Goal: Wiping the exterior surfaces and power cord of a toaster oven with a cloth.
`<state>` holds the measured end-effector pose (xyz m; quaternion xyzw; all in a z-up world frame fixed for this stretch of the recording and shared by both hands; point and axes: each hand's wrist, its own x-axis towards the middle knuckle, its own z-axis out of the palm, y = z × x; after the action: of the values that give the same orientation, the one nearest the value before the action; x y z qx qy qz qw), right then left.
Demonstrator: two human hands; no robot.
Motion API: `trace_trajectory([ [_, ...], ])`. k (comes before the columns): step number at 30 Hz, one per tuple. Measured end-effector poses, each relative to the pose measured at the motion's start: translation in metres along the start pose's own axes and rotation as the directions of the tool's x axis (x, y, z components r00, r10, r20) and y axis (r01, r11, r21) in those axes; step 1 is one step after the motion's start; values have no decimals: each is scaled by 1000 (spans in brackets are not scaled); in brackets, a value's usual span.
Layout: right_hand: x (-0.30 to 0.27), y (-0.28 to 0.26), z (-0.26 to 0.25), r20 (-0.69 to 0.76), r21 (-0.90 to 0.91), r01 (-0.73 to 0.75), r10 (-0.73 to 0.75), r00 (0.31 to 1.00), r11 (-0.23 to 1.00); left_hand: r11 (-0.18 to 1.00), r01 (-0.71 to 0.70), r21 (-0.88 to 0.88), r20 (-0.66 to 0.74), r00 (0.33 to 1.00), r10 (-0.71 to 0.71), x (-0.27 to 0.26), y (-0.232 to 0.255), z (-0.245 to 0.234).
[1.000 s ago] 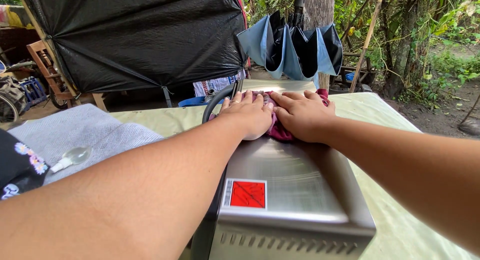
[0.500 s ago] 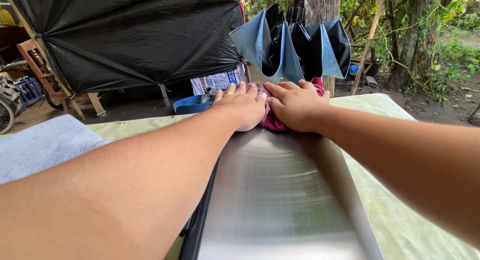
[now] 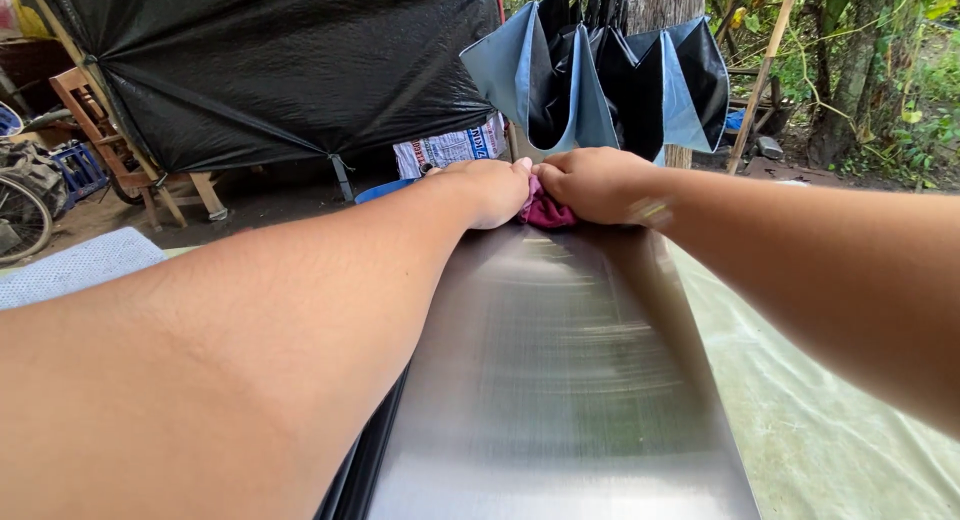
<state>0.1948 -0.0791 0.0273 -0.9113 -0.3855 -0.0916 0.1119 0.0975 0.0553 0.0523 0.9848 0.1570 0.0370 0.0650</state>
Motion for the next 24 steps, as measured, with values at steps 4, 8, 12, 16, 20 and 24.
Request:
trace_trajectory([
  [4,18,1,4,57,100,-82,77,995,992,1000,-5,5,-5,1000,5,46,-16,14],
  [8,38,12,12,100,130,-163,151,984,978,982,-159,101,32,987,156,78,-27,22],
  [12,40,14,12,95,207,-245,230,969,947,959,-226,174,83,973,214,77,-30,21],
  [16,31,5,6,102,134,-123,110,989,983,990,-128,67,43,991,125,67,-35,19],
  [20,6,-14,-8,74,397,-436,445,892,808,995,-2,-102,-3,1000,2,61,-27,21],
  [24,-1,-18,-13,77,658,-384,449,890,647,970,90,-227,-35,994,-101,47,-25,15],
])
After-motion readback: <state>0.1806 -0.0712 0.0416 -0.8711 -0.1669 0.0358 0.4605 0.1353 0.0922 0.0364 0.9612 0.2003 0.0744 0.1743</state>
